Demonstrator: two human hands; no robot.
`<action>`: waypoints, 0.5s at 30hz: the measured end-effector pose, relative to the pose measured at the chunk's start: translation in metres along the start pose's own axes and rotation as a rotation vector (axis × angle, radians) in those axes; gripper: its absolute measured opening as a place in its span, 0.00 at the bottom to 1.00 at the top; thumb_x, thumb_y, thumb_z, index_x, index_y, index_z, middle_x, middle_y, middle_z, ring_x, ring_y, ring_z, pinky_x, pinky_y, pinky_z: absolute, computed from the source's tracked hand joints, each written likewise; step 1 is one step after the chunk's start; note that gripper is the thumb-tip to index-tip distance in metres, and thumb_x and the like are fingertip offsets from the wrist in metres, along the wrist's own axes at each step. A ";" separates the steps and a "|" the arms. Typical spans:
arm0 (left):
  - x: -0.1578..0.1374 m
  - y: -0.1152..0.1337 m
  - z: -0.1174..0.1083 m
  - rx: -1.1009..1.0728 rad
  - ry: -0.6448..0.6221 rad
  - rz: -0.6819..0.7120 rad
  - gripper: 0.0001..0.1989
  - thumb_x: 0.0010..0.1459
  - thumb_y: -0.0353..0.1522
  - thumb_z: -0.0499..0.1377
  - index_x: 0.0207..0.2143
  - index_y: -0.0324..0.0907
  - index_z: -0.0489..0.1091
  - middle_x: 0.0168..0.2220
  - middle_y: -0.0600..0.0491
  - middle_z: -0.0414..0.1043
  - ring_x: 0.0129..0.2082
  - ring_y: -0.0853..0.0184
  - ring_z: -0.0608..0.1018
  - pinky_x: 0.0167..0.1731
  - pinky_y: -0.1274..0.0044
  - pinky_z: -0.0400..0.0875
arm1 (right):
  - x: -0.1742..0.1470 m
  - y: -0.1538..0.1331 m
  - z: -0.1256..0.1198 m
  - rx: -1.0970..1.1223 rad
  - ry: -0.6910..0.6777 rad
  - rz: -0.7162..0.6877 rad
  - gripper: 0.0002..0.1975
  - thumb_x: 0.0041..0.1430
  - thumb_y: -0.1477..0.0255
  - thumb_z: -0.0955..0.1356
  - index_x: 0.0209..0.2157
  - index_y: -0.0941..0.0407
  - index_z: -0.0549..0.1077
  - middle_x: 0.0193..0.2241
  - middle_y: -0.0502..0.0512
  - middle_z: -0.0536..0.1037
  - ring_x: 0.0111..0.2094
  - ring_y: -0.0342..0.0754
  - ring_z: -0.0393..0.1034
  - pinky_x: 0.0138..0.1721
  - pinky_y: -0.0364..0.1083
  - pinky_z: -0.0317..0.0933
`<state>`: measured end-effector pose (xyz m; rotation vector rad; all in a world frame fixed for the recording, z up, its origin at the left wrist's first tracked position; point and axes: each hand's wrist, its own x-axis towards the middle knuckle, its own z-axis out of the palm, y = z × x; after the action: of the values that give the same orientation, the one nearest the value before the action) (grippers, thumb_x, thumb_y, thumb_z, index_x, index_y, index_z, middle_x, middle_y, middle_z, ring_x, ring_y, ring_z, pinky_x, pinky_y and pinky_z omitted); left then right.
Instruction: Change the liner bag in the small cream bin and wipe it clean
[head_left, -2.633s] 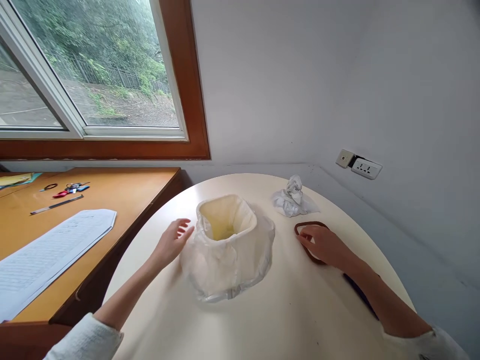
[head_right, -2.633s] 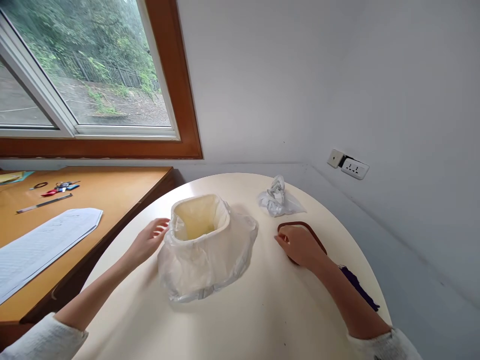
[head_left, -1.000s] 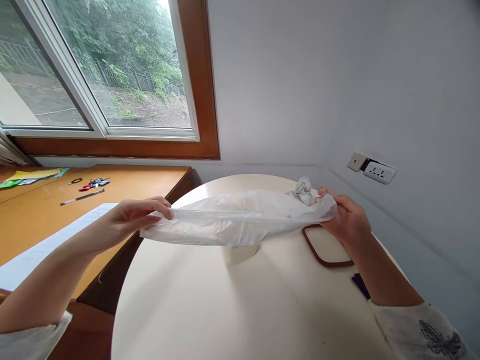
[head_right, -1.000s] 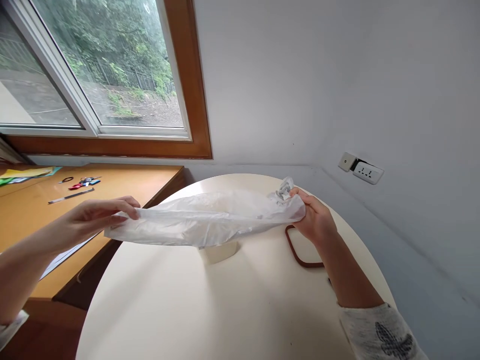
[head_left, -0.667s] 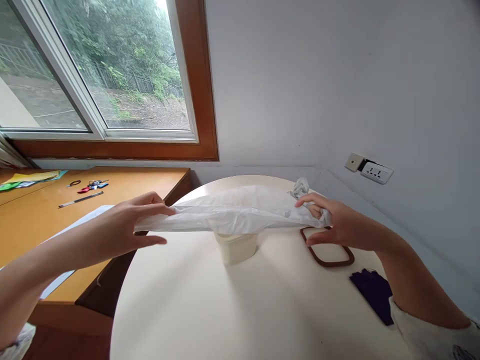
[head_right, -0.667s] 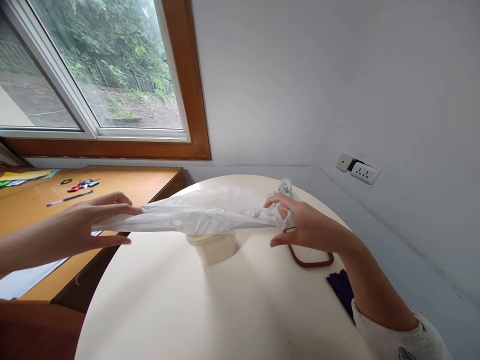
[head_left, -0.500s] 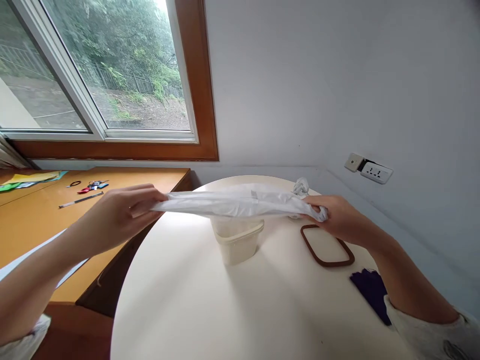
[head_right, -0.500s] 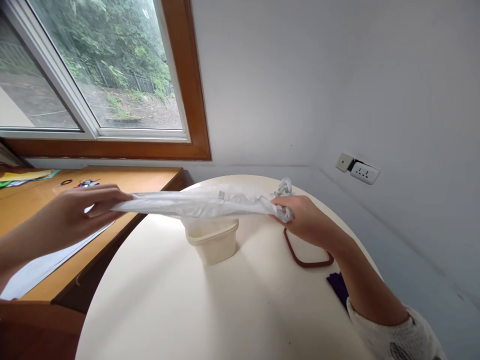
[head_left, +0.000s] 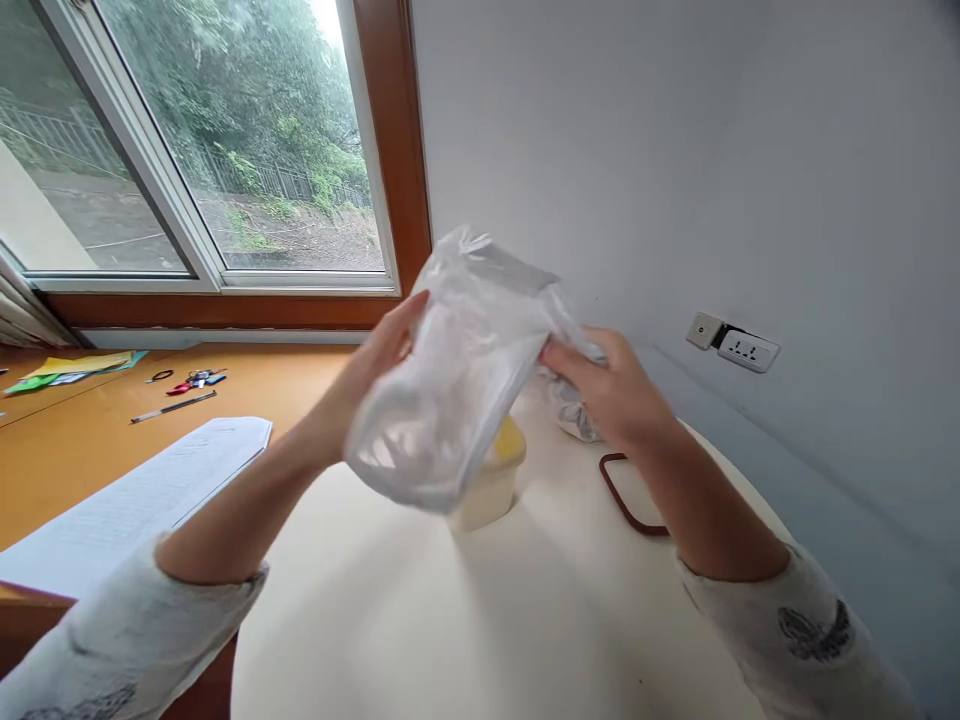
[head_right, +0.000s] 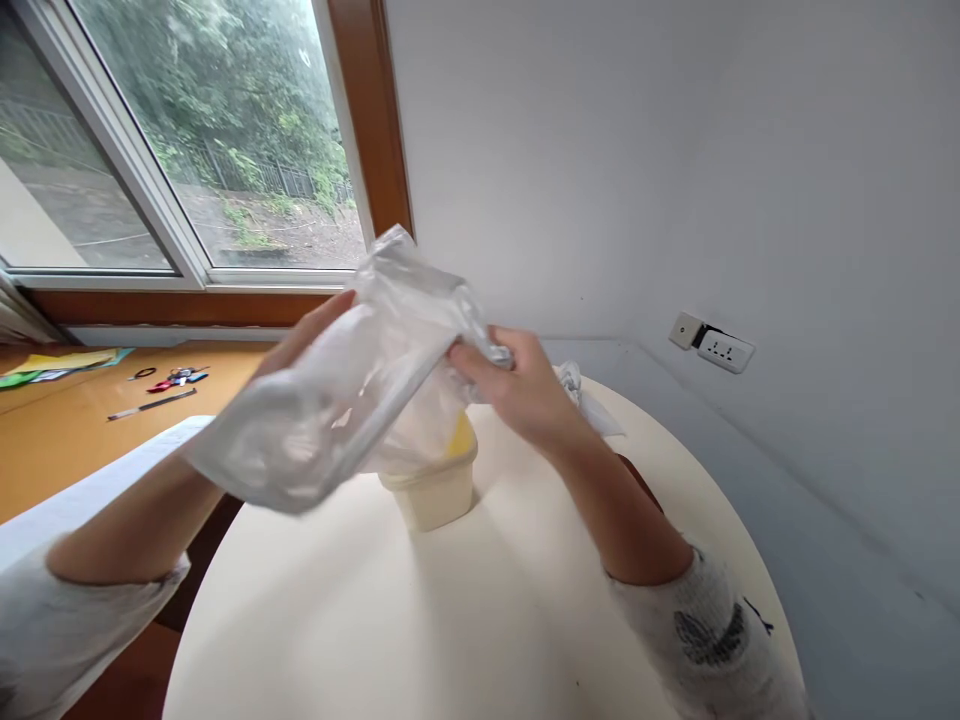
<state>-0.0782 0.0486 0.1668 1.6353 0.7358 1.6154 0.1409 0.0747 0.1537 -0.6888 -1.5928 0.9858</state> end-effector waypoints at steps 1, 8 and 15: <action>-0.001 -0.003 0.007 0.033 -0.049 -0.007 0.42 0.24 0.21 0.70 0.48 0.44 0.68 0.51 0.51 0.67 0.51 0.58 0.68 0.48 0.74 0.65 | 0.001 -0.004 0.009 0.023 -0.060 -0.018 0.13 0.51 0.59 0.67 0.28 0.56 0.71 0.24 0.49 0.69 0.27 0.43 0.65 0.28 0.43 0.60; -0.009 -0.027 0.015 0.289 0.033 -0.057 0.09 0.36 0.26 0.67 0.24 0.40 0.71 0.23 0.58 0.72 0.24 0.69 0.73 0.23 0.80 0.66 | -0.006 -0.022 0.038 0.063 -0.459 -0.103 0.14 0.54 0.62 0.67 0.40 0.54 0.70 0.36 0.51 0.73 0.37 0.46 0.68 0.38 0.46 0.64; 0.003 -0.020 -0.005 -0.059 0.325 0.034 0.07 0.42 0.24 0.62 0.28 0.39 0.72 0.25 0.55 0.74 0.30 0.67 0.75 0.30 0.77 0.68 | -0.001 0.009 0.027 -0.144 -0.195 -0.214 0.35 0.47 0.57 0.70 0.56 0.46 0.57 0.57 0.53 0.59 0.59 0.54 0.51 0.56 0.56 0.49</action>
<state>-0.0817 0.0631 0.1525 1.3653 0.8155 1.9346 0.1143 0.0721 0.1438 -0.5176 -1.8805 0.8057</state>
